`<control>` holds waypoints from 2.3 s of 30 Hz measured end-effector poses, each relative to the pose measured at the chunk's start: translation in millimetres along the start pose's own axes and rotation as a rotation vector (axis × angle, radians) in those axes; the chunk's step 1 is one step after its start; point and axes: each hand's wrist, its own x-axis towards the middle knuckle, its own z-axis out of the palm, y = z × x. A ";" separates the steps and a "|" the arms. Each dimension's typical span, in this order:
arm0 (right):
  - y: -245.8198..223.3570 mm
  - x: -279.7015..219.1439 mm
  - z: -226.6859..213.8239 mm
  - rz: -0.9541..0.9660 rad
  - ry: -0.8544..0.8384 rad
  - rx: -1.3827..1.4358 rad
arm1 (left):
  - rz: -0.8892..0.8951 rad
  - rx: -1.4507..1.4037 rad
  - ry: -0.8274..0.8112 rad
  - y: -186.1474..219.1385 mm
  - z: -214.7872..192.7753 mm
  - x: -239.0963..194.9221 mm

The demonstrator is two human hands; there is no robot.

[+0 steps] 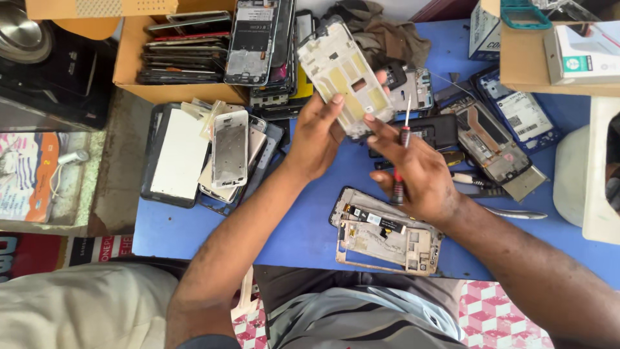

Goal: The person uses a screwdriver to remove screws from a disassembled smartphone chassis. They then pick up another phone chassis and continue unscrewing components while handling multiple phone parts on the workbench.

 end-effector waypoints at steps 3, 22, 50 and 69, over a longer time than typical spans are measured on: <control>13.2 -6.4 2.4 0.017 0.030 -0.036 | 0.008 -0.038 -0.036 -1.6 -10.3 3.0; 47.6 13.7 12.6 -0.074 -0.085 -0.014 | -0.110 -0.133 0.064 -25.2 -36.5 -9.9; 50.2 27.3 20.8 0.044 -0.184 -0.011 | -0.158 -0.255 0.144 -28.7 -40.6 -15.6; 50.6 39.2 20.0 0.133 -0.238 -0.045 | -0.228 -0.343 0.260 -33.7 -34.9 -13.5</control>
